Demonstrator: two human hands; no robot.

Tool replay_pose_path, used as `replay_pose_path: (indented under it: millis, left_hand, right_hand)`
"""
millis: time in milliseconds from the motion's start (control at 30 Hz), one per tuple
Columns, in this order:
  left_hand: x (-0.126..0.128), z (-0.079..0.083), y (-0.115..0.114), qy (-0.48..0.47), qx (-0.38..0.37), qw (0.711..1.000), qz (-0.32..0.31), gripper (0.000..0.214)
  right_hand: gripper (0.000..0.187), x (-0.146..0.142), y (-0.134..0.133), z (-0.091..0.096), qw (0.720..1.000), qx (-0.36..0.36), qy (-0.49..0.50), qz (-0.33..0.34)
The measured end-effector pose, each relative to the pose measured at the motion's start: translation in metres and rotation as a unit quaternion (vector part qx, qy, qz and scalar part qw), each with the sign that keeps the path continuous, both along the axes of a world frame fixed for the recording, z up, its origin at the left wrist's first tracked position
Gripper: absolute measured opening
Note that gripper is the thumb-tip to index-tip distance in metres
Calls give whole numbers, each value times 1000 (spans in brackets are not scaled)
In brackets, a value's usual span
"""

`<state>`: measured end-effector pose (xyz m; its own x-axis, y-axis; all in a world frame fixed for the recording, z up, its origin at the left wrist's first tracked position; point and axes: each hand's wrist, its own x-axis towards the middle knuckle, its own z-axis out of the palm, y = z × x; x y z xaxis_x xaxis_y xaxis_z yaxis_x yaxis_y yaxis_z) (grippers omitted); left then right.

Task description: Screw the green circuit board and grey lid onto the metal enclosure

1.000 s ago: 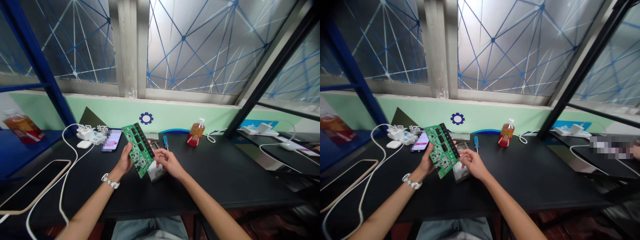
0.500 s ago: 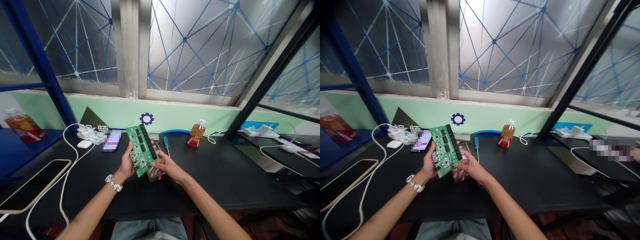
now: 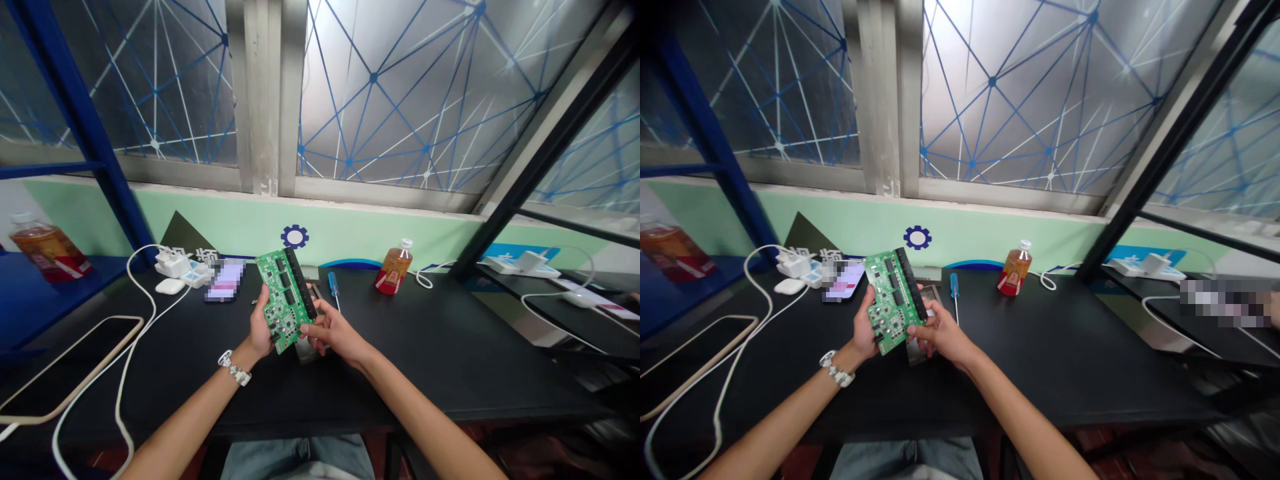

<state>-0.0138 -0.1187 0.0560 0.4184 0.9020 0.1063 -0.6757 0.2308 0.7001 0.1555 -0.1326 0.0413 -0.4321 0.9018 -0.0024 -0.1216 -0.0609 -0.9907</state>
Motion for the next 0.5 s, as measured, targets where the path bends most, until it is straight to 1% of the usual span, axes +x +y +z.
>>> replay_pose_path:
  millis: [233,367,433,500]
  left_hand:
    - [0,0,0,11,3,1000,20,78]
    - [-3,1,2,27,12,999,34,75]
    - [-5,-2,4,46,11,999,25,77]
    - [-7,-8,6,72,14,997,18,78]
  right_hand:
    - [57,0,-2,3,1000,8,5,-6]
    - [48,3,-1,4,1000,8,22,6]
    - [46,3,0,1,1000,13,18,2]
    - [46,2,1,-2,1000,22,-1,-4]
